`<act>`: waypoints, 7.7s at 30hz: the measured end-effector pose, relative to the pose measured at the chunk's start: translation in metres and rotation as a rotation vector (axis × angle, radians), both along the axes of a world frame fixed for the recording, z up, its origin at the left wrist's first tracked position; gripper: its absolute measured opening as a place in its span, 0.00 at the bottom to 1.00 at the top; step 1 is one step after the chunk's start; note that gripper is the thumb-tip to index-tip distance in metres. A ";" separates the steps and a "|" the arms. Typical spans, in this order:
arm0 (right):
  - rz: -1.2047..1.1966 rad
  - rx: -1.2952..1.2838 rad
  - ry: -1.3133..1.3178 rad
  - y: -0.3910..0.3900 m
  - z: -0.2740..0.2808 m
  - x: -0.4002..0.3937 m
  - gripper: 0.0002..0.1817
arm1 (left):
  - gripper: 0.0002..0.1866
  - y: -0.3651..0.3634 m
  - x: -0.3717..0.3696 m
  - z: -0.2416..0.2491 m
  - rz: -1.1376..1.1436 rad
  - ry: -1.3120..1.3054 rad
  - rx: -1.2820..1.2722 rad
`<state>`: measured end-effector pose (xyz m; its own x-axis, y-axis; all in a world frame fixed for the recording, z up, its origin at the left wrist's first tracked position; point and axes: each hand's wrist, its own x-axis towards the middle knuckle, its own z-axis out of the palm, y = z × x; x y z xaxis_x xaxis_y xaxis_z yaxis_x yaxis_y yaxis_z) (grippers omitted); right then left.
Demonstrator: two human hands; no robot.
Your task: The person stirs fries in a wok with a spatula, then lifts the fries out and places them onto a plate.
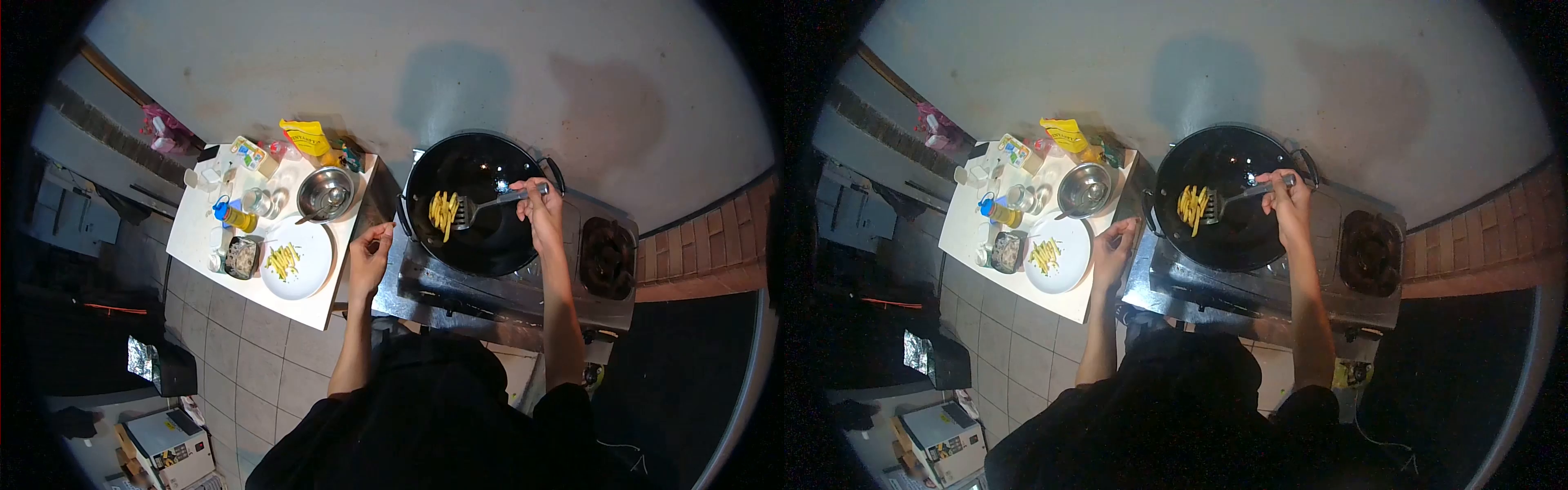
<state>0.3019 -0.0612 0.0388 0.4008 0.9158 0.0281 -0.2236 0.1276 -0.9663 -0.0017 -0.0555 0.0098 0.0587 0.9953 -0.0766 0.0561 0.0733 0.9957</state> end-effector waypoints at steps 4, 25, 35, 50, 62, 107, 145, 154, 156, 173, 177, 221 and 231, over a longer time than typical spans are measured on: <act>-0.039 0.000 -0.025 -0.014 0.009 0.018 0.06 | 0.13 0.001 -0.003 -0.002 -0.005 0.024 0.008; -0.128 -0.060 -0.311 -0.008 0.006 0.012 0.08 | 0.12 0.002 -0.004 -0.001 0.005 0.021 0.021; -0.046 0.025 -0.190 0.014 0.007 -0.005 0.06 | 0.12 0.000 -0.007 0.007 0.015 0.030 0.006; 0.038 0.037 -0.007 0.021 0.009 -0.010 0.07 | 0.13 0.001 -0.001 -0.005 -0.017 0.045 0.086; 0.006 0.013 0.088 0.017 0.003 -0.010 0.06 | 0.12 -0.001 -0.001 0.000 -0.011 -0.004 0.030; -0.392 0.143 0.130 -0.083 0.030 0.027 0.03 | 0.16 -0.031 0.026 0.024 0.007 -0.286 -0.026; -0.792 0.308 0.226 -0.126 -0.022 -0.095 0.04 | 0.11 0.032 -0.002 0.007 -0.277 -0.279 -0.020; -0.842 0.373 0.254 -0.124 -0.013 -0.101 0.04 | 0.11 0.031 0.002 0.004 -0.319 -0.246 -0.025; -0.846 0.388 0.248 -0.125 -0.013 -0.101 0.05 | 0.11 0.032 0.001 0.004 -0.321 -0.259 -0.034; -0.875 0.348 0.258 -0.134 -0.029 -0.108 0.04 | 0.11 0.030 0.005 0.013 -0.380 -0.235 -0.014; -0.876 0.300 0.246 -0.132 -0.029 -0.109 0.04 | 0.10 0.030 0.007 0.013 -0.350 -0.267 -0.011; -0.636 0.065 -0.231 -0.109 -0.016 -0.048 0.08 | 0.10 0.039 0.003 0.006 -0.207 -0.219 -0.013; -0.462 0.141 -0.245 -0.084 -0.014 0.008 0.09 | 0.10 0.034 0.002 0.008 -0.152 -0.211 -0.040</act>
<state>0.3096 -0.1456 0.0248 0.7274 0.6261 0.2808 0.1159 0.2912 -0.9496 -0.0001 -0.0217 0.0179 0.2260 0.9703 -0.0858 -0.1389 0.1193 0.9831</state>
